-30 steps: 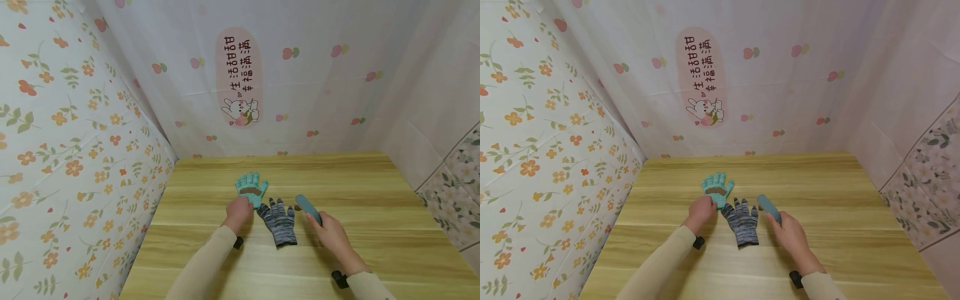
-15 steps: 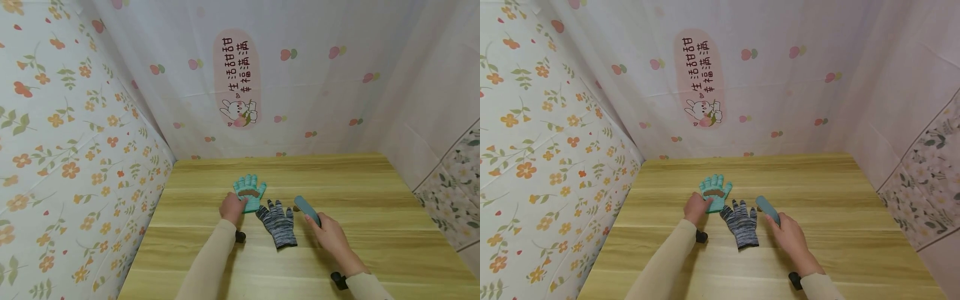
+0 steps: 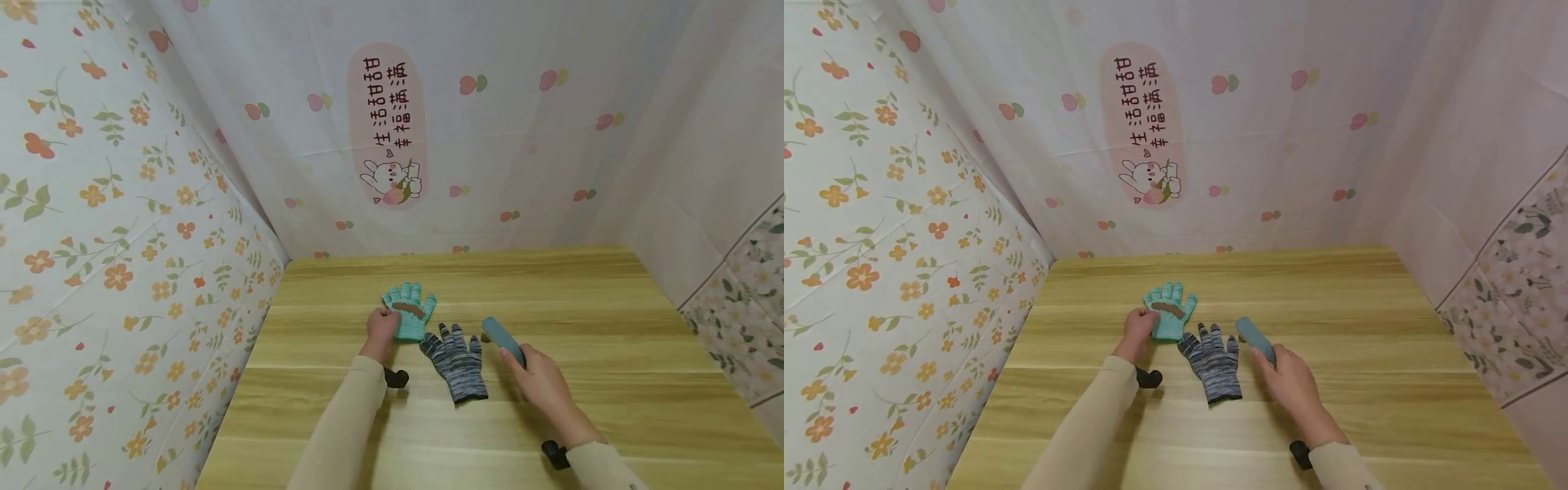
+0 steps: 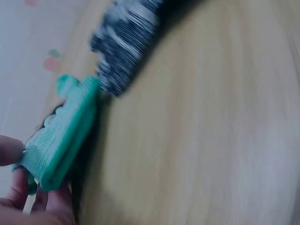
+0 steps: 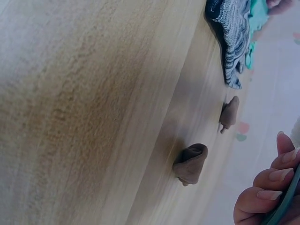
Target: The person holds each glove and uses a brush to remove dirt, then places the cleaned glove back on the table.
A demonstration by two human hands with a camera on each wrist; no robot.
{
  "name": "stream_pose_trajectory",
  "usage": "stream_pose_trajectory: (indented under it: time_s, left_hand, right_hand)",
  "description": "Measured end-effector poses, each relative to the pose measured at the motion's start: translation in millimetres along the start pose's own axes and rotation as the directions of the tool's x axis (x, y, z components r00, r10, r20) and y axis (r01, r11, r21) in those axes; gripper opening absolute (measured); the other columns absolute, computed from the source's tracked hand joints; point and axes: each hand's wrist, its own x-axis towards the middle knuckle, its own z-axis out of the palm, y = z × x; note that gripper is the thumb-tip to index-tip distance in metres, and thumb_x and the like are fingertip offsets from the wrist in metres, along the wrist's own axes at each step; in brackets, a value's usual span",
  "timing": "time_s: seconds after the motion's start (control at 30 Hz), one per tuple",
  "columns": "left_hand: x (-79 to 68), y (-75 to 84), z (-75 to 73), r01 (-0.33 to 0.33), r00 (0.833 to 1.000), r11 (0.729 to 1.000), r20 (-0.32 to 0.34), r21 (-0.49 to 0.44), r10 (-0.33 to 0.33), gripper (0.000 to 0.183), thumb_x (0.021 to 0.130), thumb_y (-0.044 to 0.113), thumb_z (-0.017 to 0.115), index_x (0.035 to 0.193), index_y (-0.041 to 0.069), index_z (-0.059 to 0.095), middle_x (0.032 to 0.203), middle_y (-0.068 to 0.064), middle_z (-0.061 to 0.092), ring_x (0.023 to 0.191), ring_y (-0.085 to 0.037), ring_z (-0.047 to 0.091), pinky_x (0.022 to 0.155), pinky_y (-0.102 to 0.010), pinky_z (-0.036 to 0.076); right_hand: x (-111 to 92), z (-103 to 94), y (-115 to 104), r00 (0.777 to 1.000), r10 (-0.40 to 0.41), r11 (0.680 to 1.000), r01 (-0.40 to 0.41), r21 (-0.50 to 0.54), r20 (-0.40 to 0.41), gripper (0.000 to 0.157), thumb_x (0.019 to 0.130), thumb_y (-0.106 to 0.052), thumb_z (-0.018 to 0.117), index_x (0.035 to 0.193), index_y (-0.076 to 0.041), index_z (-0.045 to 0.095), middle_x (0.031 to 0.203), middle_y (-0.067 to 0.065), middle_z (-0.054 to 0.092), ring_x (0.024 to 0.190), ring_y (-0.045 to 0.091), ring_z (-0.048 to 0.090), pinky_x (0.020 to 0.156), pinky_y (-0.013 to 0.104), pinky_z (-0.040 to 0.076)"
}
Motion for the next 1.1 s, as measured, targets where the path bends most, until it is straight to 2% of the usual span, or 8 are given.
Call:
stream_pose_trajectory:
  time_s: [0.1,0.17,0.27,0.4,0.53,0.67,0.9,1.1]
  left_hand:
    - [-3.7,1.5,-1.7,0.091,0.994,0.957,0.079,-0.276,-0.072,0.021,0.098,0.013,0.055,0.090,0.011,0.036,0.106,-0.010,0.040,0.101,-0.026,0.040,0.085,-0.039,0.034]
    - [-4.3,2.1,-3.5,0.141,0.988,0.894,0.118,-0.424,-0.100,0.014,0.099,0.010,0.053,0.106,0.004,0.042,0.129,-0.018,0.040,0.120,-0.030,0.039,0.096,-0.040,0.035]
    - [-6.4,4.2,-5.7,0.197,0.978,0.799,0.169,-0.568,-0.121,0.042,0.098,0.005,0.051,0.138,0.001,0.036,0.158,-0.016,0.024,0.137,-0.025,0.030,0.106,-0.036,0.036]
    - [-12.5,6.0,-8.1,0.252,0.966,0.710,0.215,-0.658,-0.144,0.016,0.094,-0.001,0.050,0.106,0.008,0.044,0.130,-0.005,0.043,0.107,-0.018,0.036,0.085,-0.027,0.040]
    - [-23.1,6.3,-11.7,0.303,0.950,0.650,0.271,-0.697,-0.152,0.031,0.092,-0.003,0.049,0.079,0.014,0.026,0.099,0.000,0.030,0.097,-0.017,0.028,0.075,-0.023,0.036]
    - [-33.3,8.8,-12.7,0.365,0.918,0.630,0.376,-0.686,-0.124,0.027,0.093,0.001,0.047,0.080,0.014,0.027,0.097,0.001,0.031,0.095,-0.014,0.030,0.078,-0.021,0.036]
    - [-48.6,12.8,-3.5,0.420,0.850,0.669,0.524,-0.613,-0.053,0.013,0.096,0.007,0.044,0.091,0.013,0.033,0.094,0.003,0.048,0.084,-0.007,0.046,0.077,-0.019,0.045]
    - [-66.9,12.1,2.5,0.457,0.800,0.671,0.600,-0.584,-0.023,0.009,0.099,0.012,0.042,0.090,0.014,0.039,0.089,0.004,0.054,0.082,-0.007,0.052,0.077,-0.021,0.050]
  right_hand:
    - [0.1,-1.2,-0.1,1.000,-0.001,1.000,0.001,-0.003,0.000,0.058,0.104,-0.057,0.045,0.103,0.000,0.057,0.077,0.008,0.053,0.063,0.019,0.050,0.056,0.031,0.040]
    - [1.2,-2.4,-1.5,1.000,-0.007,1.000,0.007,-0.006,0.000,0.057,0.104,-0.056,0.045,0.103,0.000,0.057,0.077,0.008,0.053,0.063,0.019,0.050,0.056,0.031,0.040]
    - [2.0,-3.8,-2.9,1.000,-0.023,1.000,0.022,-0.016,-0.012,0.057,0.104,-0.055,0.046,0.103,0.001,0.058,0.078,0.009,0.055,0.065,0.020,0.051,0.058,0.032,0.040]
    - [1.6,-4.8,-4.3,0.999,-0.031,0.999,0.030,-0.031,-0.017,0.059,0.104,-0.057,0.045,0.105,0.000,0.059,0.078,0.008,0.056,0.068,0.021,0.051,0.060,0.032,0.040]
    - [0.8,-3.3,-6.8,1.000,-0.017,0.999,0.017,-0.029,0.005,0.056,0.104,-0.056,0.045,0.100,-0.002,0.058,0.076,0.008,0.053,0.066,0.020,0.050,0.060,0.032,0.039]
    - [1.3,-3.3,-11.3,1.000,-0.020,0.999,0.020,-0.025,0.007,0.057,0.104,-0.057,0.045,0.103,-0.001,0.059,0.078,0.008,0.055,0.069,0.020,0.051,0.062,0.033,0.040]
    - [2.8,-4.7,-17.5,1.000,-0.028,0.999,0.028,-0.021,0.005,0.059,0.103,-0.058,0.045,0.106,0.000,0.059,0.081,0.008,0.057,0.071,0.022,0.052,0.063,0.034,0.041]
    - [-0.1,0.5,-24.4,0.999,-0.041,0.999,0.041,-0.006,0.014,0.054,0.104,-0.054,0.047,0.102,-0.002,0.059,0.080,0.008,0.055,0.070,0.021,0.050,0.062,0.032,0.041]
